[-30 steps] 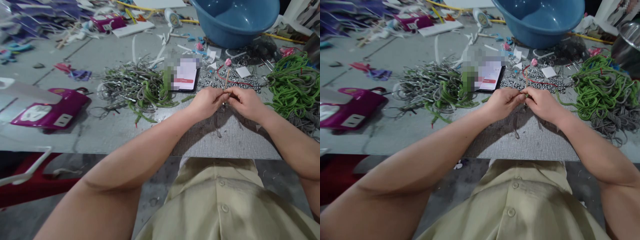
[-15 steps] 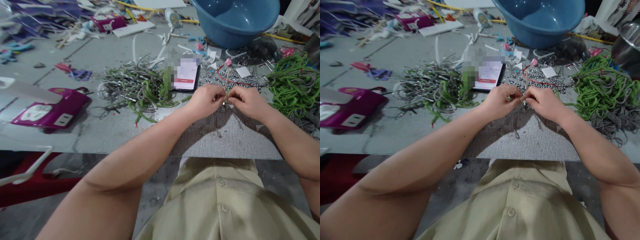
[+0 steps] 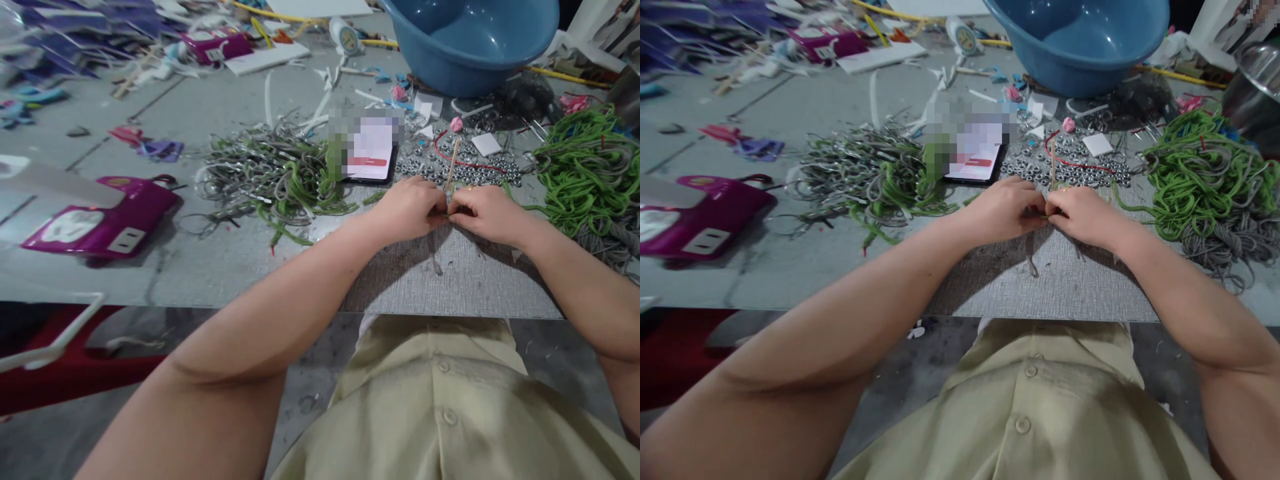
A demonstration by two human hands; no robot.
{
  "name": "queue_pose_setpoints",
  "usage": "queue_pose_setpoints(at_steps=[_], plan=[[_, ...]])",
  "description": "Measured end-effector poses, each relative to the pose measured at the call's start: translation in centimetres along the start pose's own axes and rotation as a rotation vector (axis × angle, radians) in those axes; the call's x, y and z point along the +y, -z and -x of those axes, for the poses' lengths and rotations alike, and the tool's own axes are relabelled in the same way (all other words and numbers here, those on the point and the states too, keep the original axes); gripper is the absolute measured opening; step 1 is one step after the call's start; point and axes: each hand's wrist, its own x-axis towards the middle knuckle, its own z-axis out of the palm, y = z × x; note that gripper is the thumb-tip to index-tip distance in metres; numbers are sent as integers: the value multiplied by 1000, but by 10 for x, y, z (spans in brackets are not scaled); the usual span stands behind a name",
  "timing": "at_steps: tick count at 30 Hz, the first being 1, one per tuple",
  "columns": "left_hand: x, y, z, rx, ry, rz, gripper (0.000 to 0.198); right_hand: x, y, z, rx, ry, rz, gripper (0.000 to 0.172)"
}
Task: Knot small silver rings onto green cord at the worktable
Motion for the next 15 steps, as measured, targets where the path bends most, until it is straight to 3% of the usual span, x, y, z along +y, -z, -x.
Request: queue_pose_setpoints(at_steps=[5, 15], plan=[[-1, -5, -1, 33, -32, -9, 15, -2, 1, 1, -12, -50, -20, 9], [3, 0, -2, -33, 13, 25, 18, 5, 13, 1, 14, -178, -37, 11]])
